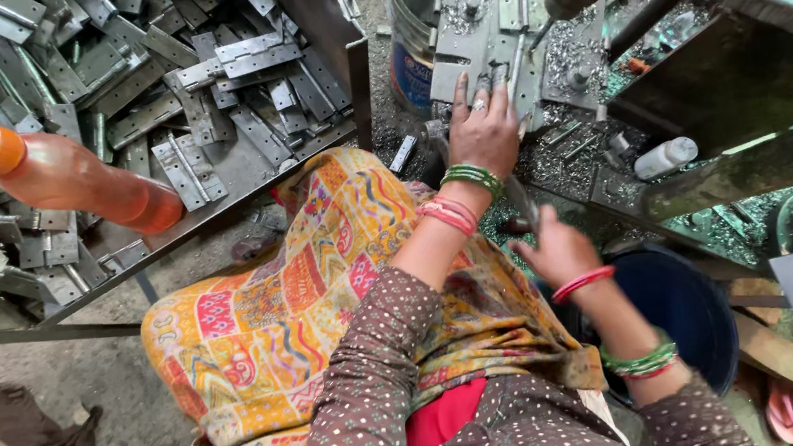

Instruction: The person sits on the floor and repeatedly picks up small metal brackets from a bin, places them under a drill press, and operates the machine to drill holes. After each cycle, the person removes the bracket and returns it to the bin before selecting the next piece.

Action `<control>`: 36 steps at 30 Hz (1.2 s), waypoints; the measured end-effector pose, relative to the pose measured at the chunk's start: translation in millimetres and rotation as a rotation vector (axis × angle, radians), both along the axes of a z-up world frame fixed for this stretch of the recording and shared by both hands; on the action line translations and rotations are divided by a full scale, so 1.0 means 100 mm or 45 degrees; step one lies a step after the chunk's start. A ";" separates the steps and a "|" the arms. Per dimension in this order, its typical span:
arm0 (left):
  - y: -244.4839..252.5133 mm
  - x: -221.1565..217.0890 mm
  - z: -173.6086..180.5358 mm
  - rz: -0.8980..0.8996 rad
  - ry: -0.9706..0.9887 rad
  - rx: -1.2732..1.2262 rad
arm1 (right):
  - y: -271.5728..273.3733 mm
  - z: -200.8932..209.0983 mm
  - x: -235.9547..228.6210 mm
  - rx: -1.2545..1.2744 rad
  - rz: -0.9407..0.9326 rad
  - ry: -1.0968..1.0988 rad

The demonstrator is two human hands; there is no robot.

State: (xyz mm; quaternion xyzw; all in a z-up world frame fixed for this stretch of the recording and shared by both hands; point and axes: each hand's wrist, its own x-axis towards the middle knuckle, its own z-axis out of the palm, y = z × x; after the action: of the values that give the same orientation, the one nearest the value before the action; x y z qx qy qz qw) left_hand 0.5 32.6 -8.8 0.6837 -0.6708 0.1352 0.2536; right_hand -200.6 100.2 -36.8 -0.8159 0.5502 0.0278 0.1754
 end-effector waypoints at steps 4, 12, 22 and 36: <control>-0.14 -0.06 -0.06 0.093 -0.101 -0.085 | -0.07 0.24 -0.01 0.121 -0.016 0.120; -0.19 -0.04 -0.06 0.051 -0.029 0.021 | 0.50 -0.70 -0.11 -0.108 -0.202 -0.288; -0.35 -0.03 -0.07 0.049 -0.070 0.035 | -0.13 0.13 -0.05 0.134 -0.069 0.022; -0.57 0.08 0.01 -0.003 -0.077 0.270 | -0.23 -0.05 -0.14 0.191 -0.099 0.081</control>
State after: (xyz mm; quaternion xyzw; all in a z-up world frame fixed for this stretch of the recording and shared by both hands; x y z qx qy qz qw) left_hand 9.0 -23.9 -8.0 0.7014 -0.6896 0.0838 0.1598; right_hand -214.5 77.0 -42.0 -0.7772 0.5831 0.0881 0.2193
